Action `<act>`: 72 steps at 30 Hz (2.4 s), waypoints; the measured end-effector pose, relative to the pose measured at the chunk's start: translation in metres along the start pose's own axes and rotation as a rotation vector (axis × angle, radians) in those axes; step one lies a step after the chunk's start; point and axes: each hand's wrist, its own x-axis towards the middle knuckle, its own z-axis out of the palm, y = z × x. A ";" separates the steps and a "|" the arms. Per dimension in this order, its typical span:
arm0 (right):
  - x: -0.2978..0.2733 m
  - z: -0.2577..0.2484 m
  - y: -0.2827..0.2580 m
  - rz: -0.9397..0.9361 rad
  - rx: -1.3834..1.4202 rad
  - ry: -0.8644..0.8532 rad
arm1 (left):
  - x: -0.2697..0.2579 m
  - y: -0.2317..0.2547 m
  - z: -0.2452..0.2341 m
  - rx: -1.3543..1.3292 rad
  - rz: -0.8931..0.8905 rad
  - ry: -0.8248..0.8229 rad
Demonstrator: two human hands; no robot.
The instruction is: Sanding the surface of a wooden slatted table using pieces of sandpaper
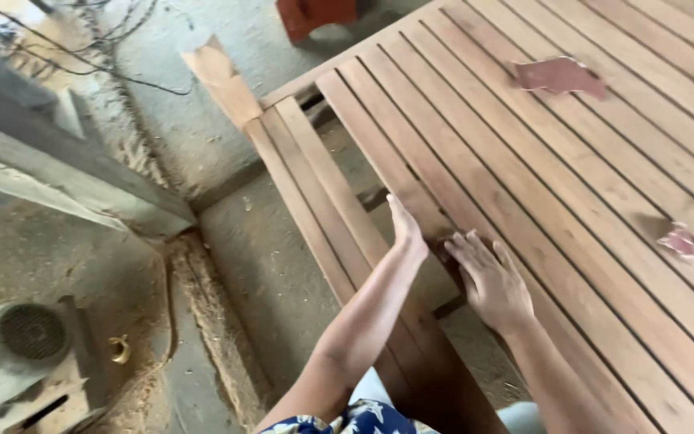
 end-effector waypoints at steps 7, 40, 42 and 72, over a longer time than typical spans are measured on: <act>-0.030 -0.024 0.031 0.123 0.758 0.194 | -0.094 -0.012 -0.019 1.102 0.889 -0.265; -0.010 0.043 0.196 0.289 1.864 0.020 | -0.056 -0.087 -0.014 2.336 0.902 -0.012; -0.007 0.044 0.210 0.257 1.969 -0.085 | -0.085 -0.101 -0.027 2.431 0.923 -0.149; -0.022 -0.019 0.101 0.509 2.141 0.187 | -0.077 -0.011 -0.044 1.765 0.980 -0.947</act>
